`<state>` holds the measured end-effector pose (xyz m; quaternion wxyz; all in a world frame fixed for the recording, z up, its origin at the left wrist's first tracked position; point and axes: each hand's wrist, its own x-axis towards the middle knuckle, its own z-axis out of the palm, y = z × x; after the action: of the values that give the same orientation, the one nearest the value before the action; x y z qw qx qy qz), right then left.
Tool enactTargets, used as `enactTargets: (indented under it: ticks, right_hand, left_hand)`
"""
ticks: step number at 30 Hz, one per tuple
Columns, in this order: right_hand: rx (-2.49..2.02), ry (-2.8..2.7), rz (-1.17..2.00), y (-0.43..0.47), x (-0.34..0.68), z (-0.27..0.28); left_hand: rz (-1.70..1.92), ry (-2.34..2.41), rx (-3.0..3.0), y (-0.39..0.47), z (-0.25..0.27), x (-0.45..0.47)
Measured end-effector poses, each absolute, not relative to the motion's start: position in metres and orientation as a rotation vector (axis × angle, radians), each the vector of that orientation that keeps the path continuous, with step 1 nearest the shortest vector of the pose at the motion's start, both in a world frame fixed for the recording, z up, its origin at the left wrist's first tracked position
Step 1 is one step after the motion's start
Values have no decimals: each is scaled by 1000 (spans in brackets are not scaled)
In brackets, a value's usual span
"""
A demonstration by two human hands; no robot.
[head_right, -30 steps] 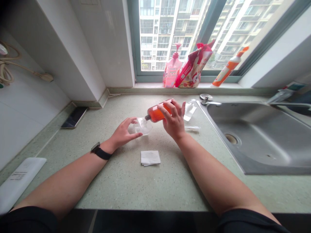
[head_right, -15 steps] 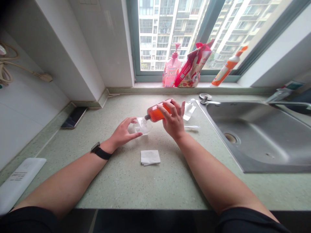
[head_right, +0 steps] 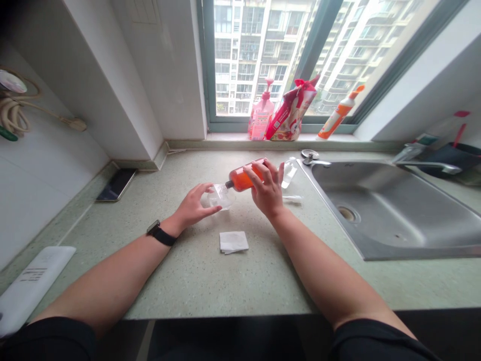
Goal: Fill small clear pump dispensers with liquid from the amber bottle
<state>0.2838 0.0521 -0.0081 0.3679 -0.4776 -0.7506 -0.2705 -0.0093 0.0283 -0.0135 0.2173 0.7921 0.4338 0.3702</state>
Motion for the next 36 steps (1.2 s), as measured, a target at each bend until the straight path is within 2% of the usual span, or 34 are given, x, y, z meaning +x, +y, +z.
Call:
enactTargets:
  ticks: [11,36]
  right_hand:
    - [-1236,-1963,-653,55,283,-5]
    - [-1116,-2038,-770,52,292,3]
  left_hand:
    - [1025,1220,2204,28,-13,-9]
    - [1026,1222,2199,29,-15,-9]
